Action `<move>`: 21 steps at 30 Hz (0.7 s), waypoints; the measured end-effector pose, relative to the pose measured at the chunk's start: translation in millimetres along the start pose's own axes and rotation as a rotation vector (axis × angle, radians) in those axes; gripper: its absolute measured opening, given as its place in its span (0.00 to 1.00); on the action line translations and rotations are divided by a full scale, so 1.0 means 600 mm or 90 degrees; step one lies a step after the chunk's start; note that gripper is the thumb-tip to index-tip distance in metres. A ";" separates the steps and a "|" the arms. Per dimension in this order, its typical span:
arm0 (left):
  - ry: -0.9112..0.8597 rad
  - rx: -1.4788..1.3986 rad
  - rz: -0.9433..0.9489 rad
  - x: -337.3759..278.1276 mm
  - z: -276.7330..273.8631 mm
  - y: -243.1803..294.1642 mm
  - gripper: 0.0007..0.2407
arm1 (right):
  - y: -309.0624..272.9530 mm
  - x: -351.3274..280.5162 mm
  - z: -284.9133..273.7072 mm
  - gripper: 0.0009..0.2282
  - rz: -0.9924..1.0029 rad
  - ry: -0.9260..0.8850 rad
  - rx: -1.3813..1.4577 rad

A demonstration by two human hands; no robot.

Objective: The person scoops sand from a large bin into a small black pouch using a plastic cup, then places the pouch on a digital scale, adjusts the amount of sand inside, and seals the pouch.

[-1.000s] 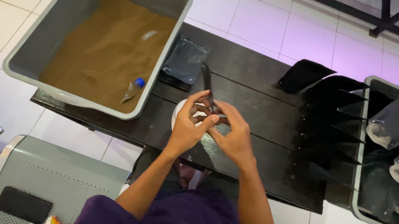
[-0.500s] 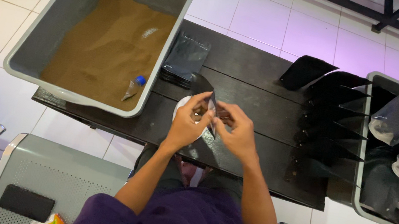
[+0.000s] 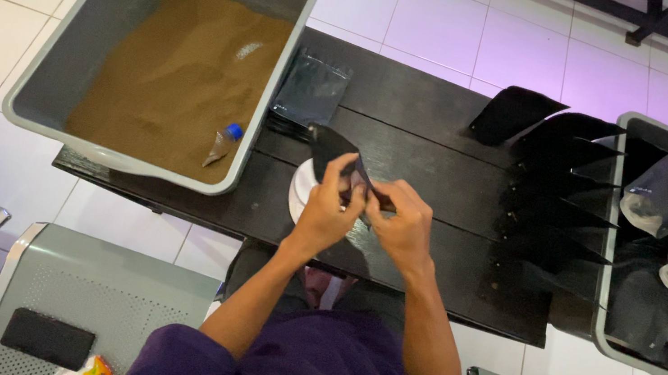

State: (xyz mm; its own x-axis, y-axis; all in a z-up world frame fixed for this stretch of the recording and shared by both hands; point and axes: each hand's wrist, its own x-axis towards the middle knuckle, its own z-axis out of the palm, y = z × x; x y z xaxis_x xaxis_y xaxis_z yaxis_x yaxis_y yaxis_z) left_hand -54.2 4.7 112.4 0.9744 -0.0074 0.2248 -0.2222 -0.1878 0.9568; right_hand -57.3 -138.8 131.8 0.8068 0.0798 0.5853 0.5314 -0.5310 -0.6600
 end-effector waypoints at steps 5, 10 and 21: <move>0.106 0.149 0.215 -0.002 0.024 -0.045 0.22 | 0.023 -0.015 0.003 0.06 -0.030 0.026 -0.092; 0.145 0.109 0.237 0.003 0.029 -0.027 0.24 | 0.007 0.008 -0.016 0.08 -0.119 0.090 -0.150; 0.247 0.475 0.493 0.039 0.078 -0.006 0.16 | -0.063 0.013 -0.072 0.20 0.212 -0.167 -0.002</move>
